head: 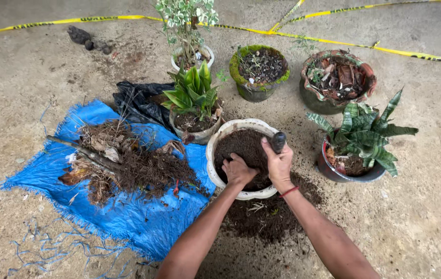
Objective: The person prepares soil in a white plastic pot by hand, breaking up clumps and smoothing the surface. They then use a small hand trowel to dig a hole in the center of the soil, preparing the pot for planting.
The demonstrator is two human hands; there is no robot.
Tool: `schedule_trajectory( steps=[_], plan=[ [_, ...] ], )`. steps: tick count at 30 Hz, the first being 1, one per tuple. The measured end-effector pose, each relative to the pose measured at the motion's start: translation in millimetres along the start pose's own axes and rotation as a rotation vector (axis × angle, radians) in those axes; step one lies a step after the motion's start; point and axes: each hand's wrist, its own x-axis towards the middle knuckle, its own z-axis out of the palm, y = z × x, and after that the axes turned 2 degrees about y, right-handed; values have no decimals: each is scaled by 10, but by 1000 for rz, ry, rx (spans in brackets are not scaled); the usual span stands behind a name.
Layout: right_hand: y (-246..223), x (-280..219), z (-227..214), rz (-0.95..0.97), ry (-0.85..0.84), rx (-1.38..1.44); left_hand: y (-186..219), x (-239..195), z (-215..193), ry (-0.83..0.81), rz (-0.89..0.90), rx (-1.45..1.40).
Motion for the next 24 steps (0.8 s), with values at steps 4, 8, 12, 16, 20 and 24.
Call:
schedule_trajectory(
  steps=[4, 8, 12, 16, 20, 24],
  plan=[
    [1, 122, -133, 25, 75, 86, -89, 128, 101, 39, -24, 27],
    [-360, 225, -213, -63, -148, 22, -190, 262, 216, 51, 30, 54],
    [-600, 137, -334, -282, -380, -222, -140, 248, 296, -8, 90, 289],
    [-695, 299, -353, -126, -82, -55, -25, 18, 345, 22, 98, 408],
    [-582, 376, -419, -151, 17, 141, 104, 25, 327, 116, 20, 315],
    [-314, 306, -409, -137, -2, -4, 69, 131, 298, 135, 44, 267]
  ],
)
